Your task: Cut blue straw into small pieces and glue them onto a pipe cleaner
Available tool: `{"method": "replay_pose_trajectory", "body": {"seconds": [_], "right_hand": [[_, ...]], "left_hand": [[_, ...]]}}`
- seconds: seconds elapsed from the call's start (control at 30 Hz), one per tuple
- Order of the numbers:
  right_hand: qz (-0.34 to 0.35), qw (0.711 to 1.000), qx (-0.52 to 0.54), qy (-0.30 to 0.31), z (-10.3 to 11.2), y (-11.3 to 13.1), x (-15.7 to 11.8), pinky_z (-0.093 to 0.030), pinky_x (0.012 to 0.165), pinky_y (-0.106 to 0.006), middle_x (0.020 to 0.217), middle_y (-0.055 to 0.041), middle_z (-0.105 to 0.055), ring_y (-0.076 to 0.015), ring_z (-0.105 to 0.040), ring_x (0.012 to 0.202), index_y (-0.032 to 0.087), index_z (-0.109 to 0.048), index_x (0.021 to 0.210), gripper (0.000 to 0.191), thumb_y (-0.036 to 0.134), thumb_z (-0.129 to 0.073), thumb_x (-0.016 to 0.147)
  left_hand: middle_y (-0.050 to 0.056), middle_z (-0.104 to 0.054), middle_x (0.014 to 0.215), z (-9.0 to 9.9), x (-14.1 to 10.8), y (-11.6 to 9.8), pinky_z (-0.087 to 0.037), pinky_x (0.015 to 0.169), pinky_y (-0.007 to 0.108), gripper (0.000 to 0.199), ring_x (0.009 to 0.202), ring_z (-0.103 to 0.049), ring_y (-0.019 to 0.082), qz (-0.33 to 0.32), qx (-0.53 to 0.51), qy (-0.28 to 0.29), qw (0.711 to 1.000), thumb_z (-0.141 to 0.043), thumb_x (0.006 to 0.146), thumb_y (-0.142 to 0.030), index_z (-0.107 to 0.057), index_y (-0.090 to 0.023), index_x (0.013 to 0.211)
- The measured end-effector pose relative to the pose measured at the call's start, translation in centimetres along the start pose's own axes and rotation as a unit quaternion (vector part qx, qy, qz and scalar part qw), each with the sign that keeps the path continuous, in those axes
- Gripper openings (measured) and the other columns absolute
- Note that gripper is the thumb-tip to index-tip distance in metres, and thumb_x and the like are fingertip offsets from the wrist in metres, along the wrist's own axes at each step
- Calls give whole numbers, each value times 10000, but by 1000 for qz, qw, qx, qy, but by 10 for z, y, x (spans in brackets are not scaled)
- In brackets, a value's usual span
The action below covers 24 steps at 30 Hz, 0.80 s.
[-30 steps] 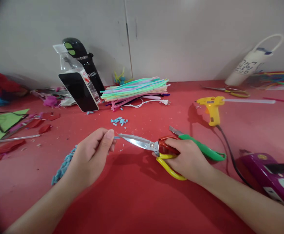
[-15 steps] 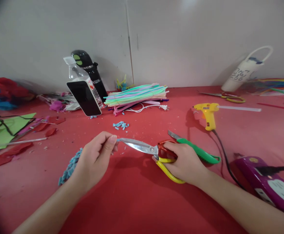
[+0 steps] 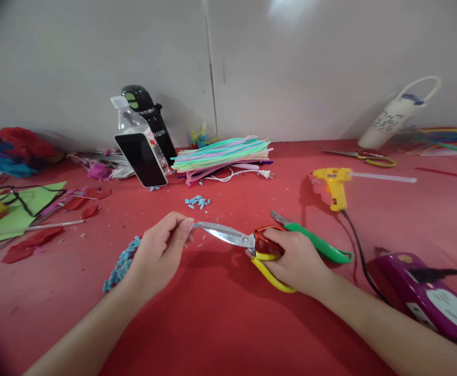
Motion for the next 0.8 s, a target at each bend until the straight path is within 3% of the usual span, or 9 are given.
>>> {"method": "replay_pose_trajectory", "body": {"seconds": [0.43, 0.8], "right_hand": [[-1, 1000, 9, 13, -1, -3, -2, -329, 506, -248, 580, 49, -371, -113, -330, 542, 219, -383, 644, 390, 445, -670, 781], [-4, 1000, -7, 9, -1, 0, 1, -310, 489, -248, 559, 52, -428, -110, -347, 518, 219, -414, 643, 377, 472, -659, 779]], "left_hand": [[-21, -570, 692, 2, 0, -1, -379, 597, 226, 301, 613, -494, 99, -2, -5, 19, 1000, -402, 988, -365, -503, -185, 768], [-34, -511, 653, 1, 3, 6, -348, 570, 223, 325, 588, -430, 97, 2, -1, 20, 1000, -399, 984, -399, -495, -187, 757]]}}
Point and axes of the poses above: each hand's wrist, its own x-axis towards the middle knuckle, its own z-axis out of the back of the hand, y = z × x, the point moved 2 cm from there along x, towards the middle knuckle
